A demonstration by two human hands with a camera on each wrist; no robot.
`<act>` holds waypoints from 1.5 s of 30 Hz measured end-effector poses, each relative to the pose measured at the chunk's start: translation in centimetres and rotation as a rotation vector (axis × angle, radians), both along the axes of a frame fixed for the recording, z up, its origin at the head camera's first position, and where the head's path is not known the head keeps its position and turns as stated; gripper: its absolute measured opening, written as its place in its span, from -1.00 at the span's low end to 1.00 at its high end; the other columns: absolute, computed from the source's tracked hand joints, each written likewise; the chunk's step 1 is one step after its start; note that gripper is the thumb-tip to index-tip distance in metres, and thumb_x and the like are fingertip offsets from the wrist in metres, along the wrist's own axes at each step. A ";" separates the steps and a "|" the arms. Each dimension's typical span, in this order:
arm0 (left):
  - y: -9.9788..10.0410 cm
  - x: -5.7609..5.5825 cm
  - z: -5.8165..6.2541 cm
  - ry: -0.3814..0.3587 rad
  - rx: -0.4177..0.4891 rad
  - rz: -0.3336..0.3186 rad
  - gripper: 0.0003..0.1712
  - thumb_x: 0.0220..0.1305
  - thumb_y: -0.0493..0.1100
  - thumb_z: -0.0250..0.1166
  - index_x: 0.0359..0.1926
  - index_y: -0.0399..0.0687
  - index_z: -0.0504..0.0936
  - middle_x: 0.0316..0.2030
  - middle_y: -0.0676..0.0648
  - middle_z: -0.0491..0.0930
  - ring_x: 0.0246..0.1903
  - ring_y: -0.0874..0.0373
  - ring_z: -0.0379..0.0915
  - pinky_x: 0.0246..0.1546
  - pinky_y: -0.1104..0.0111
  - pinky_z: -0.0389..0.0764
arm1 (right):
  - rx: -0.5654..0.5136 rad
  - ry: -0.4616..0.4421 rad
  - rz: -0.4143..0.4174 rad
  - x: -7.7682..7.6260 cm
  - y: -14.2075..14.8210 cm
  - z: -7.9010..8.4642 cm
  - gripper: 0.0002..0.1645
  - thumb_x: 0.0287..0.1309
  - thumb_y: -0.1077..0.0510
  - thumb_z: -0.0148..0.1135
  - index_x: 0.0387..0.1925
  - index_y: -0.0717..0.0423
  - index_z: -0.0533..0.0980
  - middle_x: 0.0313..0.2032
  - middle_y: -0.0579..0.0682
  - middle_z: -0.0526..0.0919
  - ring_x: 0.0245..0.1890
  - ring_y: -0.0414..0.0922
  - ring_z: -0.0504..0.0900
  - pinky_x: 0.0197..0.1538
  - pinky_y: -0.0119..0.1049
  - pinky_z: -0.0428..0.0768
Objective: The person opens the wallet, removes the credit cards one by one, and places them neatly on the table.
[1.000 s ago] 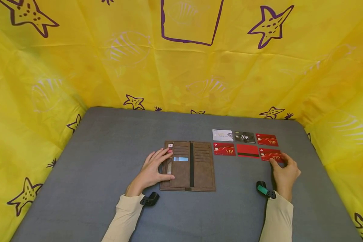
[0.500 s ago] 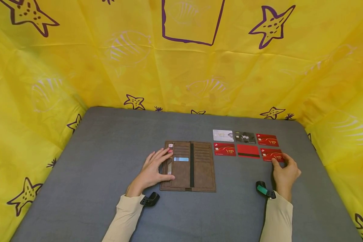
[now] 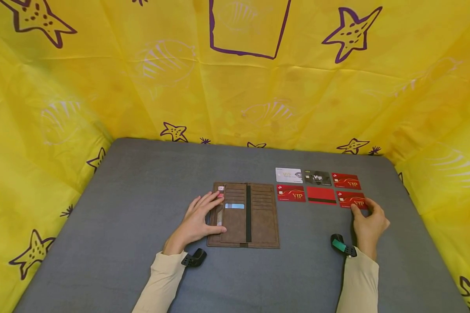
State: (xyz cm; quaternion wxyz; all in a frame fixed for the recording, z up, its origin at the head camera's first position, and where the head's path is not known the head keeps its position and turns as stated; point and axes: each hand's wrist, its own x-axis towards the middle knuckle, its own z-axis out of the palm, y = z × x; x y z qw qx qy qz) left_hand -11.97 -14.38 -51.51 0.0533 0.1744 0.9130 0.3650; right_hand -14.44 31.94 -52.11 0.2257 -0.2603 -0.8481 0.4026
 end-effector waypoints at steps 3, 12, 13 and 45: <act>0.0 0.0 -0.1 -0.004 -0.004 0.002 0.02 -0.02 0.12 0.55 0.44 -0.05 0.35 0.52 -0.13 0.16 0.53 -0.15 -0.04 0.48 -0.16 -0.15 | -0.007 -0.009 -0.003 0.1 -0.1 0.0 -0.44 0.19 0.26 0.33 0.19 0.42 0.47 0.17 0.47 0.51 0.21 0.31 0.31 0.28 0.08 0.02; 0.0 0.2 -0.1 -0.006 -0.014 0.001 0.03 -0.03 0.12 0.55 0.45 -0.03 0.33 0.52 -0.12 0.16 0.53 -0.15 -0.05 0.49 -0.16 -0.16 | 0.016 0.003 -0.006 0.0 -0.1 0.0 -0.45 0.17 0.26 0.35 0.15 0.44 0.49 0.13 0.49 0.53 0.17 0.33 0.36 0.25 0.10 0.03; 0.0 0.2 -0.1 -0.002 -0.014 0.001 0.03 -0.03 0.11 0.55 0.45 -0.04 0.34 0.52 -0.13 0.16 0.53 -0.16 -0.05 0.48 -0.17 -0.15 | 0.022 0.004 -0.006 0.0 -0.1 0.0 -0.46 0.16 0.26 0.35 0.15 0.44 0.49 0.13 0.49 0.53 0.16 0.34 0.37 0.25 0.10 0.03; -0.1 0.0 0.0 -0.015 -0.003 0.007 0.03 -0.01 0.13 0.55 0.46 -0.01 0.33 0.53 -0.10 0.14 0.54 -0.12 -0.07 0.50 -0.12 -0.18 | -0.050 0.006 -0.045 -0.3 -0.3 0.2 -0.45 0.25 0.16 0.29 0.20 0.37 0.48 0.17 0.41 0.54 0.23 0.26 0.34 0.25 0.06 0.05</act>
